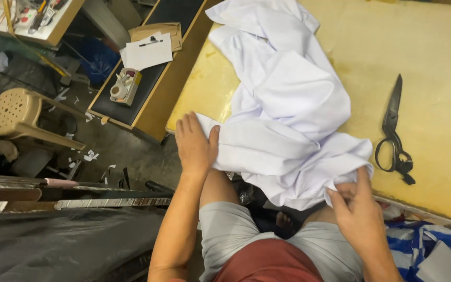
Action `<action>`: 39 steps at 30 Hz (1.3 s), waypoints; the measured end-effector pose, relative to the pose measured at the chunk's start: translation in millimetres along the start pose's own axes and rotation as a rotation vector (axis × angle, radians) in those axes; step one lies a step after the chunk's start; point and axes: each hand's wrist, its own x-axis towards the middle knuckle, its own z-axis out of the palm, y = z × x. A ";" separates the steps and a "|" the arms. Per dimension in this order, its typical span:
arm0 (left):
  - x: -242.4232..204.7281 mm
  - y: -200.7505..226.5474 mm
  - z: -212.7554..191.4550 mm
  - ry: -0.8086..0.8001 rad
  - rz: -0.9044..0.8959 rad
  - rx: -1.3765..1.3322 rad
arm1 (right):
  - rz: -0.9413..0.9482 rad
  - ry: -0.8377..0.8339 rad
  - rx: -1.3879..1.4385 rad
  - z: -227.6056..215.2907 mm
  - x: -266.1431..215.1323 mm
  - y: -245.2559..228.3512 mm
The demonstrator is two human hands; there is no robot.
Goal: The person uses shears to trim excess fabric from the edges of a white garment laid on a yellow worktable. They repeatedly reposition the fabric and make small cuts along the seams and hems.
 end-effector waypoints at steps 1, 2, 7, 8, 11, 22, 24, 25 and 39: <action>-2.9 -2.3 -1.4 -0.001 0.004 -0.004 | 0.003 0.005 0.000 4.9 6.5 0.0; -5.5 -4.1 -2.2 0.100 0.105 -0.012 | -0.097 -0.011 -0.150 9.6 13.6 0.3; -4.8 -28.6 4.0 0.334 0.313 0.176 | -0.437 0.031 -0.550 35.6 35.3 -12.8; -5.1 -26.4 -5.9 0.346 0.260 0.174 | -0.481 0.040 -0.594 42.9 49.8 -7.1; -9.3 -28.5 -10.8 0.309 0.152 0.139 | -0.524 0.036 -0.570 47.3 73.4 -15.6; 71.1 11.4 -128.2 0.597 0.348 -0.136 | -0.763 0.409 0.201 44.8 211.1 -150.9; 76.0 46.0 -173.7 0.878 0.609 -0.028 | -0.784 0.253 0.829 38.9 238.8 -183.2; 59.2 61.9 -168.5 0.878 0.615 -0.030 | -0.784 0.259 0.832 31.0 232.2 -173.5; -88.8 147.0 14.7 0.473 0.890 -0.106 | -0.446 -0.083 0.181 6.1 36.5 -11.7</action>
